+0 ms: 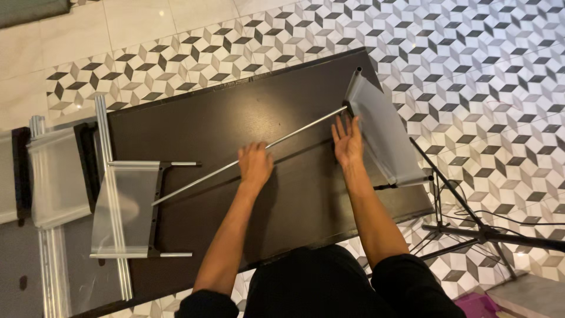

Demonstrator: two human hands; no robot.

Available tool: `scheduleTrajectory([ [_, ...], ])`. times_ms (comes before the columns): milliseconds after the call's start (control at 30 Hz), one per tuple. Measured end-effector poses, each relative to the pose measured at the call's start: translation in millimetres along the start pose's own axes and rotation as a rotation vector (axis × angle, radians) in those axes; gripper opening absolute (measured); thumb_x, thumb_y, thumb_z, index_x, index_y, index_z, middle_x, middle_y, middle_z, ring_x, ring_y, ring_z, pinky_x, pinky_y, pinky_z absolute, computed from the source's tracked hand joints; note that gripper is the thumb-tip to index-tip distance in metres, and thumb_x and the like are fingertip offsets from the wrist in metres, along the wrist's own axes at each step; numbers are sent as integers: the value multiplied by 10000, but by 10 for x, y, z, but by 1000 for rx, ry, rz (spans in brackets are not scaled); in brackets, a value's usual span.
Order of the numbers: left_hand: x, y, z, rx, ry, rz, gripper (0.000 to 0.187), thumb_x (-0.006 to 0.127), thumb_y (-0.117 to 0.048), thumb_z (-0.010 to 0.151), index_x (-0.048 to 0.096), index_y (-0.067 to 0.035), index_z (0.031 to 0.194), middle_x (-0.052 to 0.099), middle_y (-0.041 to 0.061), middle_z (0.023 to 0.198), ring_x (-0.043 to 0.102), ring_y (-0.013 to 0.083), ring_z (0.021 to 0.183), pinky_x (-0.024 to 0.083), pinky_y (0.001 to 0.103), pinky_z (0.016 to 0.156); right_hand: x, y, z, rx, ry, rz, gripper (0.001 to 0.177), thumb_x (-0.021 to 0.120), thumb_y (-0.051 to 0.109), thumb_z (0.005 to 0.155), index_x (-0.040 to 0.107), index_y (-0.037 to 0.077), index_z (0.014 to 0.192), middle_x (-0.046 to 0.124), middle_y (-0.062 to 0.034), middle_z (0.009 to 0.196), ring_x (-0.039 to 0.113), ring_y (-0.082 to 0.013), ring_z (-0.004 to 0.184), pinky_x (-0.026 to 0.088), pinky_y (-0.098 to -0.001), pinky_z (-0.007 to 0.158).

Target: The person takes apart a folding storage rack on a table, pulling translucent fabric shelf panels off their aluminum support bars and detaching the bars from the frame. They stack the removed bars and panels in a pile on the table as they work.

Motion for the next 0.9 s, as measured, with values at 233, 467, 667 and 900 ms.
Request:
scheduleTrajectory([
  [233, 215, -734, 481, 27, 149, -126, 291, 706, -232, 922, 656, -49, 1142, 656, 182, 1058, 664, 376, 982, 532, 508, 834, 52, 94, 190, 37, 37, 32, 735, 623, 433, 991, 368, 6, 1532, 474, -141, 1576, 423, -319, 1491, 347, -483, 1236],
  [467, 243, -866, 488, -25, 114, -205, 205, 651, -200, 982, 646, -44, 1115, 667, 188, 1064, 677, 409, 964, 540, 537, 800, 319, -211, 283, 178, 105, -119, 643, 622, 451, 997, 510, -29, 1410, 640, -186, 1402, 574, -319, 1364, 467, -416, 1099],
  [667, 233, -564, 557, -202, -39, -342, 229, 618, -171, 951, 637, -45, 1141, 696, 212, 1070, 664, 442, 972, 529, 540, 802, 680, -685, 181, 260, 154, -179, 611, 651, 466, 975, 582, -34, 1320, 662, -191, 1371, 629, -301, 1283, 519, -399, 1024],
  [900, 252, -390, 692, -312, 19, -137, 288, 583, -340, 1016, 626, -55, 1031, 727, 196, 895, 709, 429, 831, 549, 540, 713, 913, -850, 119, 248, 144, -83, 530, 707, 381, 981, 538, 38, 1348, 608, -137, 1357, 590, -268, 1287, 503, -411, 1012],
])
Point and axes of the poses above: each hand's wrist, its own z-axis towards the middle knuckle, its own x-axis out of the palm, y = z × x, the point moved 5 cm from there along z, towards the middle knuckle
